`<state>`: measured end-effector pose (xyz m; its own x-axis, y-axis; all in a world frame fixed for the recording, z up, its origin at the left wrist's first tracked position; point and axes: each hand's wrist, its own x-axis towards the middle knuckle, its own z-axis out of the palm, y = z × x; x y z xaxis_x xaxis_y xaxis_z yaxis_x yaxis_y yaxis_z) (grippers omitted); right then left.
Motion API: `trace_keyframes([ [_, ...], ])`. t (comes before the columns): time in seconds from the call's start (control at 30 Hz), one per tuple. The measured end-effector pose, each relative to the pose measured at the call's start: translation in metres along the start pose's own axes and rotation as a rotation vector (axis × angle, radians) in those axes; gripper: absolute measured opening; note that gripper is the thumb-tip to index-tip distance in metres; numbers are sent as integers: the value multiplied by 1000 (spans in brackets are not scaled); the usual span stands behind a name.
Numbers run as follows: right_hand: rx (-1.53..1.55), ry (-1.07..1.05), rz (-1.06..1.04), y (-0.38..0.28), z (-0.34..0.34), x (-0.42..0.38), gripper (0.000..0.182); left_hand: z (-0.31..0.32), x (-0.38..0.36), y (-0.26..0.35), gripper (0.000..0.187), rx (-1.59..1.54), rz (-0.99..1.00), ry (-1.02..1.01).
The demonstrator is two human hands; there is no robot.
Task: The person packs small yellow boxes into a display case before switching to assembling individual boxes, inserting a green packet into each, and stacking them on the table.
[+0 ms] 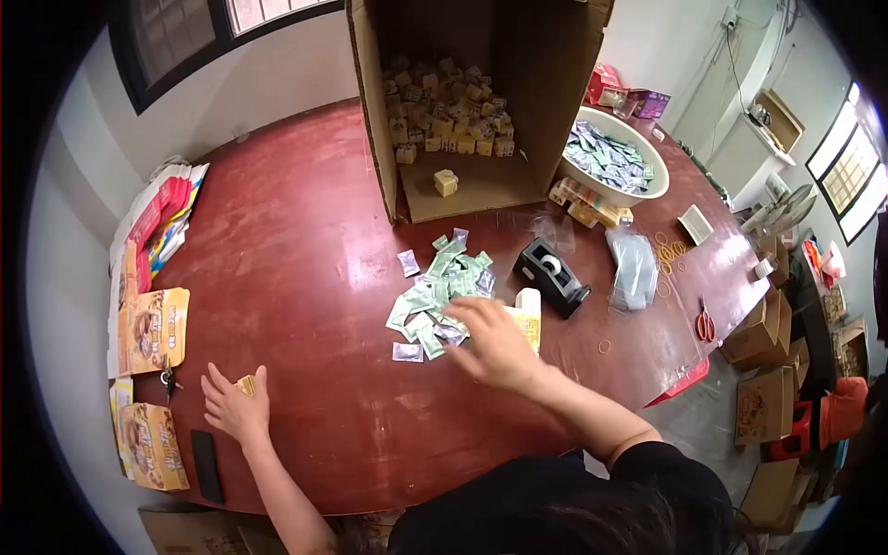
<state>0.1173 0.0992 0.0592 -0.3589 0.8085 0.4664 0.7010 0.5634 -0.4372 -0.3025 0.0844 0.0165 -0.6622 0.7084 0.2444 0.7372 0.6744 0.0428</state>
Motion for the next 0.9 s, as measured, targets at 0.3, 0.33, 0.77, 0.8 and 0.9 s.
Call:
trace_keyframes([
  [0.3, -403, -159, 141, 68, -45, -49, 62, -45, -129, 137, 65, -711, 815, -153],
  [0.33, -400, -131, 119, 67, -45, -51, 62, -45, -141, 145, 63, -783, 847, -206],
  [0.77, 70, 23, -244, 28, -57, -84, 88, -52, -220, 186, 78, -1951, 266, -1893],
  [0.8, 78, 24, -230, 28, -60, -85, 88, -53, -221, 184, 78, -1936, 253, -1902],
  [0.9, 331, -45, -136, 31, -64, -87, 109, -79, -216, 176, 60, -1766, 212, -1704],
])
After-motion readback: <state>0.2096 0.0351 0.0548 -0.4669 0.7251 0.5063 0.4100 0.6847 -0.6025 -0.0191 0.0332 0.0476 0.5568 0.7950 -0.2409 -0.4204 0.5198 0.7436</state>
